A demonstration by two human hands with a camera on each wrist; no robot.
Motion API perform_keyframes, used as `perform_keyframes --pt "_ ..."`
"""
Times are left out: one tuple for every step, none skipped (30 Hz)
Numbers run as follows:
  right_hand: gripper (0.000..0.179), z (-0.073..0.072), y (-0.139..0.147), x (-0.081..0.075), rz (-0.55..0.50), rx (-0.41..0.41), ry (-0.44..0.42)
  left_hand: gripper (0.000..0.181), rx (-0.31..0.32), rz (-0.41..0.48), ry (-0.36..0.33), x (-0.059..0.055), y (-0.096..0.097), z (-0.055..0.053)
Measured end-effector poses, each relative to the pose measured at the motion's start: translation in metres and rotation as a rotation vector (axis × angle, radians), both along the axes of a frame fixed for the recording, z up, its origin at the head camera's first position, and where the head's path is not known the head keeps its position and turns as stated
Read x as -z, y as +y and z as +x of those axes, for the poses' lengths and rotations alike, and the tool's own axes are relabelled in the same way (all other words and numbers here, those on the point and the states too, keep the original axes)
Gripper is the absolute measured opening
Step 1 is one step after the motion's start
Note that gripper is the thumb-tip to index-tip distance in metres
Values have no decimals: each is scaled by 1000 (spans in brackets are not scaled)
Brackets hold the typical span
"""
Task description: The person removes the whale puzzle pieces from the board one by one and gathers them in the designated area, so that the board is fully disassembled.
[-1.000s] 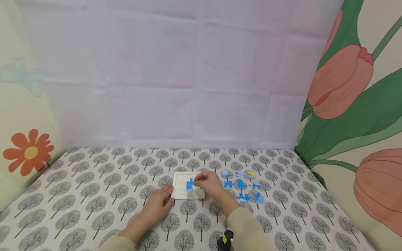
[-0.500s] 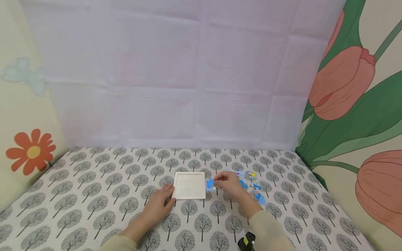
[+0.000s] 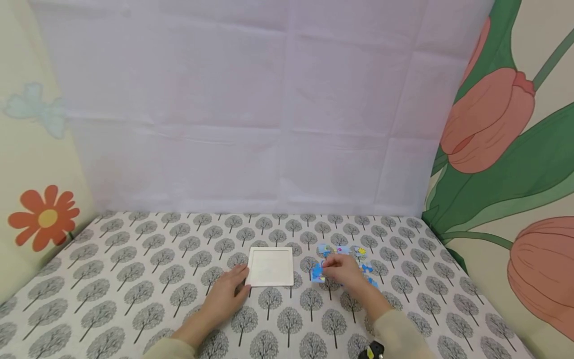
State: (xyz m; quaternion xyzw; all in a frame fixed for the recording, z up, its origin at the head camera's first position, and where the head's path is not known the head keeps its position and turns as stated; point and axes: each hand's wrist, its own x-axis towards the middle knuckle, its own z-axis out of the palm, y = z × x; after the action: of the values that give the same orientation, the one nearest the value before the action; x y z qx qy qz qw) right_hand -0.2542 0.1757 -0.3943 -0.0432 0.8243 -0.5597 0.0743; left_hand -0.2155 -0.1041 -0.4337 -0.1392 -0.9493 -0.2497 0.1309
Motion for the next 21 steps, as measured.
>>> perform_keyframes --pt "7 0 2 0 -1 -6 0 43 0 -2 0 0 0 0" --pt "8 1 3 1 10 -4 3 43 1 -1 0 0 0 0" --pt "8 1 4 1 17 1 3 43 1 -3 -1 0 0 -1" --pt "9 1 5 1 28 13 3 43 2 -3 -1 0 0 -1" --pt "8 1 6 2 37 24 3 43 3 -3 -2 0 -1 -1" --pt "8 1 7 2 49 40 3 43 4 -5 -1 -1 -1 -1" --pt "8 1 8 4 55 50 0 43 5 -4 0 0 -1 -1" --pt "8 1 9 4 66 63 -2 43 6 -4 2 0 0 -1" --pt "7 0 11 5 76 76 -1 43 8 -4 4 0 0 -1" --pt "7 0 12 6 86 81 -1 43 9 -3 7 0 0 -1" --pt "7 0 13 7 92 81 -1 43 10 -2 8 0 0 -1" --pt "7 0 14 8 105 82 -1 43 11 -3 8 0 0 -1" --pt "7 1 15 8 116 78 1 43 12 -3 7 0 0 -1" --pt "7 1 16 9 128 76 -1 43 12 -4 6 0 0 -1" --pt "7 2 17 9 131 74 -4 43 14 -5 5 0 0 -1" --pt "7 2 18 10 132 65 -10 43 14 -6 2 0 0 -1" --pt "7 2 19 10 134 65 -14 43 13 -8 -1 1 0 -1" --pt "7 2 20 11 140 62 -18 43 13 -9 -2 0 -1 0" --pt "7 2 20 12 143 61 -21 43 13 -9 0 0 -1 0" --pt "7 1 21 13 146 62 -26 43 13 -9 2 0 -1 0" --pt "7 0 21 14 149 64 -27 43 13 -9 3 0 -1 -1"
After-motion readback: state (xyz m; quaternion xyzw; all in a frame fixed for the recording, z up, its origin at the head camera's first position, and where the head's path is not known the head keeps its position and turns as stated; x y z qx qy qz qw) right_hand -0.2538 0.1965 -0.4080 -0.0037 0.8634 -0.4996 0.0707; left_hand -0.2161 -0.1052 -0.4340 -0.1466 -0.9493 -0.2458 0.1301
